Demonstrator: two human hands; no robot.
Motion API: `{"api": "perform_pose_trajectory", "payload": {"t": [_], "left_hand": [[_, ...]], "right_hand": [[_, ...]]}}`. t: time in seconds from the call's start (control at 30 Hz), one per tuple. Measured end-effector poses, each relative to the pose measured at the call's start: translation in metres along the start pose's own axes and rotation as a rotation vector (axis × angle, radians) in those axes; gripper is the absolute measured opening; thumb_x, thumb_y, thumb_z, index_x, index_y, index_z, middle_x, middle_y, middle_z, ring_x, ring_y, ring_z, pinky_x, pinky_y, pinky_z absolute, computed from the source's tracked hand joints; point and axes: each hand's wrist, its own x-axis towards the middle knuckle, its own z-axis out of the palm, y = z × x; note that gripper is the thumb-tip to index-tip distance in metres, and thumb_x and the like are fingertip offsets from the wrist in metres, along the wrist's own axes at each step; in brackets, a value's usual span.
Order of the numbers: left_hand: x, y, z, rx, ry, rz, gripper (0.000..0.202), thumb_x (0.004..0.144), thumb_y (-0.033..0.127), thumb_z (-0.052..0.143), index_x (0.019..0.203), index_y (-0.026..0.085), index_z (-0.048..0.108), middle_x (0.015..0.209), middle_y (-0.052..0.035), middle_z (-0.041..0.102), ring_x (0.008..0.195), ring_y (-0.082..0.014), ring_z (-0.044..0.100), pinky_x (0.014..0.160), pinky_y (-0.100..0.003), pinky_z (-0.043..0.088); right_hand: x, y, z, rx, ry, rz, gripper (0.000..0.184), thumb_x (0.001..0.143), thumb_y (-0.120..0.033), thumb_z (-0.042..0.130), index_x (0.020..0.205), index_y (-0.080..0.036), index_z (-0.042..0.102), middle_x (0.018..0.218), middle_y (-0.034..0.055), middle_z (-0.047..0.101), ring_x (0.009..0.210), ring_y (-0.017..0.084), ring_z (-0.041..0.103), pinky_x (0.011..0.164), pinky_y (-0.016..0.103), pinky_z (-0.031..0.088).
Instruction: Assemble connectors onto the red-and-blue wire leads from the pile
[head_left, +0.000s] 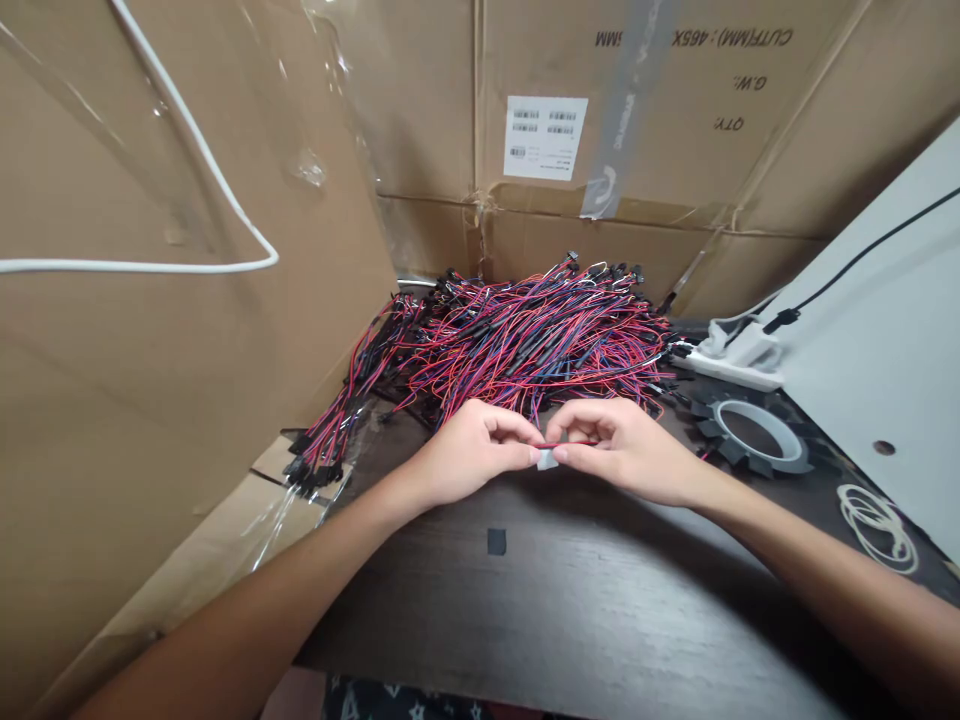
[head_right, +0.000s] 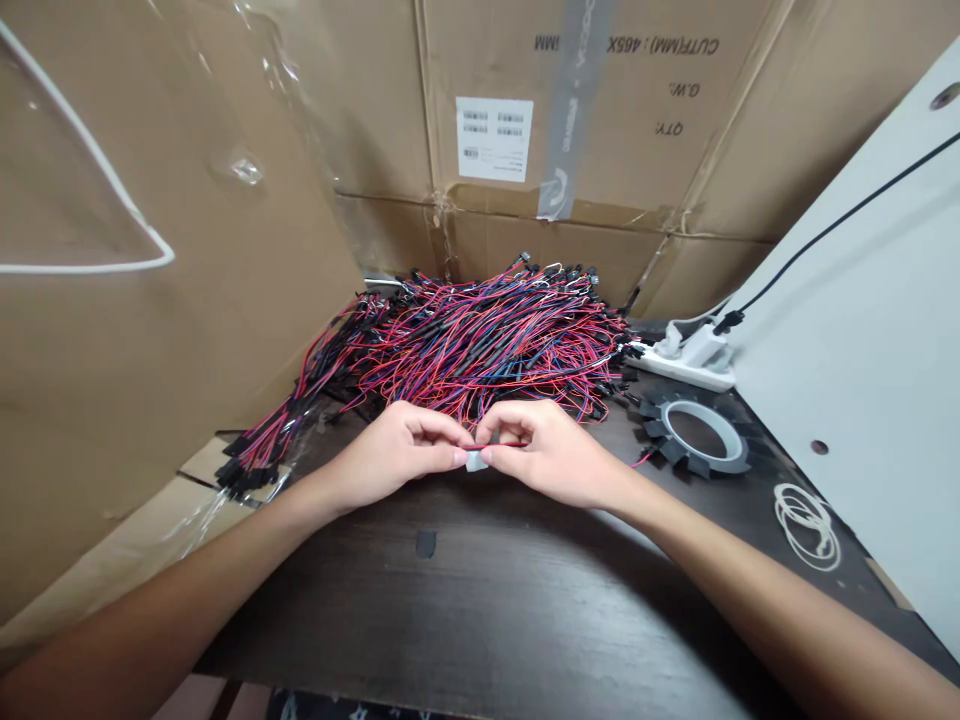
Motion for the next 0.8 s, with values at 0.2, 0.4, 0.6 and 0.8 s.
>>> {"api": "perform_pose_trajectory", "payload": {"t": [0.2,0.4,0.6,0.8], "left_hand": [[-0.0017,-0.0017,0.0044,-0.044,-0.033,-0.002,0.012,0.069,0.024,0.068,0.071,0.012,0.067,0.060,0.0034,0.057,0.055,-0.0071,0.045,0.055,-0.020,0.034],[-0.0005,-0.0038,0.0069,0.006,-0.026,-0.018,0.017,0.071,0.027,0.066,0.071,0.011,0.065,0.062,0.0016,0.057,0.057,-0.0080,0.045,0.055,-0.021,0.033],[-0.0018,-0.0037,0.0068,0.047,-0.035,-0.016,0.017,0.072,0.028,0.065,0.069,0.011,0.063,0.058,0.0034,0.052,0.054,-0.0072,0.041,0.052,-0.020,0.030],[-0.0018,-0.0047,0.0062,0.152,-0.047,0.017,0.016,0.074,0.026,0.063,0.070,0.011,0.064,0.053,0.0057,0.043,0.051,-0.0062,0.033,0.048,-0.019,0.025]], "right_hand": [[0.0001,0.0002,-0.0011,-0.049,-0.016,-0.029,0.009,0.081,-0.021,0.055,0.076,-0.014,0.058,0.056,-0.0057,0.042,0.051,0.008,0.035,0.048,0.020,0.028],[0.0002,-0.0009,-0.0009,-0.038,-0.012,-0.014,0.007,0.080,-0.020,0.057,0.077,-0.014,0.058,0.056,-0.0054,0.044,0.051,0.008,0.036,0.048,0.020,0.029],[-0.0005,-0.0033,-0.0029,-0.052,-0.027,-0.017,0.005,0.079,-0.016,0.058,0.076,-0.013,0.060,0.057,-0.0053,0.046,0.051,0.007,0.038,0.047,0.018,0.030],[-0.0002,-0.0030,-0.0042,-0.107,-0.052,-0.040,0.005,0.078,-0.012,0.058,0.077,-0.014,0.062,0.058,-0.0047,0.050,0.052,0.007,0.042,0.049,0.018,0.033]]}}
